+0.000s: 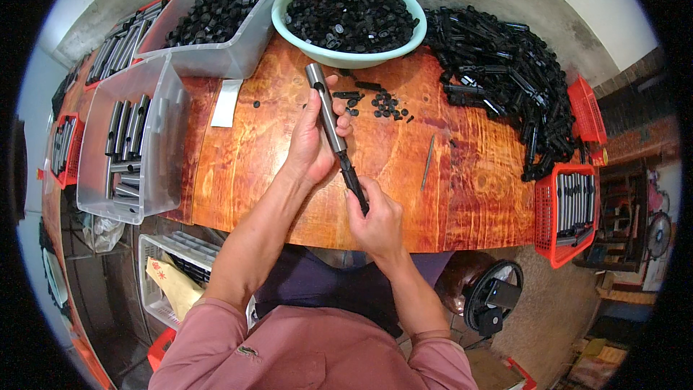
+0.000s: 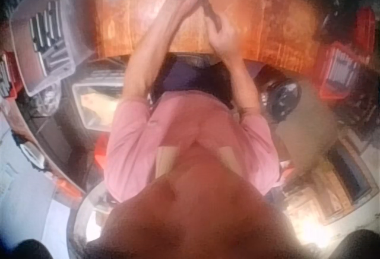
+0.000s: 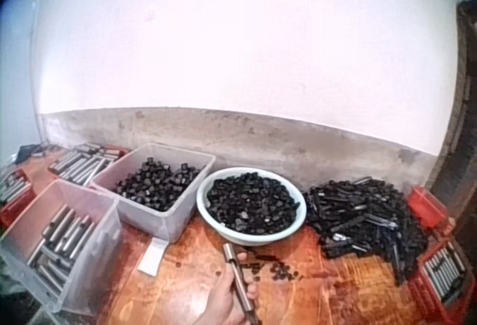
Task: The person assembles small black plastic components into a cylindrical metal tube. They pick up the parts from the table, insert them into the tube, and place the completed assemblies into a red basket.
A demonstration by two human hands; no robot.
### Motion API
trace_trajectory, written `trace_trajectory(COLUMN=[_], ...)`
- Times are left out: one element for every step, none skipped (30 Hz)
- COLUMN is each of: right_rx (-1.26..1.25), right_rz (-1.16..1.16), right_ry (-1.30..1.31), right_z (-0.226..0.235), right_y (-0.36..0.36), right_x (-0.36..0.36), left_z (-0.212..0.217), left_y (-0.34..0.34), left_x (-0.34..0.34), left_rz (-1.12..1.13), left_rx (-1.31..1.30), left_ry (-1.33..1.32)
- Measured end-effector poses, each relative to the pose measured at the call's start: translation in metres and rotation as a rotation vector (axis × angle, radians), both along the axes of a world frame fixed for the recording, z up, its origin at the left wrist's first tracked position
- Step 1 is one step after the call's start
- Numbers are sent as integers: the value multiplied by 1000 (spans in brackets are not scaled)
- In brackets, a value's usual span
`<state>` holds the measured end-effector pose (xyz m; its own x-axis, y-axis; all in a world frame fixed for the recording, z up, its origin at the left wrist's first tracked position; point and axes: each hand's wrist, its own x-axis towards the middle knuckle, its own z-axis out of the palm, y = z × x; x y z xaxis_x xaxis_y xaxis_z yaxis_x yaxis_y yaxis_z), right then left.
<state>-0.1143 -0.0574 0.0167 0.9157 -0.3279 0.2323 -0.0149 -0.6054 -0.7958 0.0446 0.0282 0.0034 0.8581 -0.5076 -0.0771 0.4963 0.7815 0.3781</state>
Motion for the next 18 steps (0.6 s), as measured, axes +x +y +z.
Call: trace_trajectory(right_rx=[-12,-25,-4,16,37,36,34,32,41,51,60,70,80,89,73,58,39,27], right_rz=[-5,-10,-15,-20,-25,-27,-30,-33,-44,-56,-72,-88,-104,-120,-126,-132,-142,-159], right_ry=[-5,-11,-16,-21,-28,-37,-45,-54,-46,-38,-27,-28,-28,-28,-60,-91,-121,-118], right_z=[0,0,-1,-4,-5,-6,-6,-7,-6,-6,-6,-6,-6,-6,-5,-4,-3,-3], right_y=[1,1,1,1,2,2,1,1,1,0,0,-1,-2,-3,-4,-5,-7,-9], right_x=[0,1,2,1,0,1,1,1,0,0,-1,-1,-1,-1,-1,0,1,1], left_z=[0,1,1,-1,0,1,1,-2,-5,-8,-6,-3,0,4,7,7,8,9], left_y=[1,1,1,2,2,2,1,2,1,-1,-2,-3,-3,-3,-3,-1,-2,-3], left_x=[0,0,-1,0,0,-1,-1,-1,-2,-3,-6,-8,-9,-10,-10,-11,-13,-16], left_rz=[0,0,1,-27,-39,-52,-64,-78,-87,-95,-108,-143,-168,-193,-217,-251,-269,-286], left_rx=[-3,-8,-13,-35,-43,-51,-58,-103,-71,-39,-7,0,15,29,42,38,95,151], left_ry=[-4,-10,-16,-20,-20,-19,-19,-96,-96,-95,-92,-108,-154,-199,-245,-224,-289,-354])
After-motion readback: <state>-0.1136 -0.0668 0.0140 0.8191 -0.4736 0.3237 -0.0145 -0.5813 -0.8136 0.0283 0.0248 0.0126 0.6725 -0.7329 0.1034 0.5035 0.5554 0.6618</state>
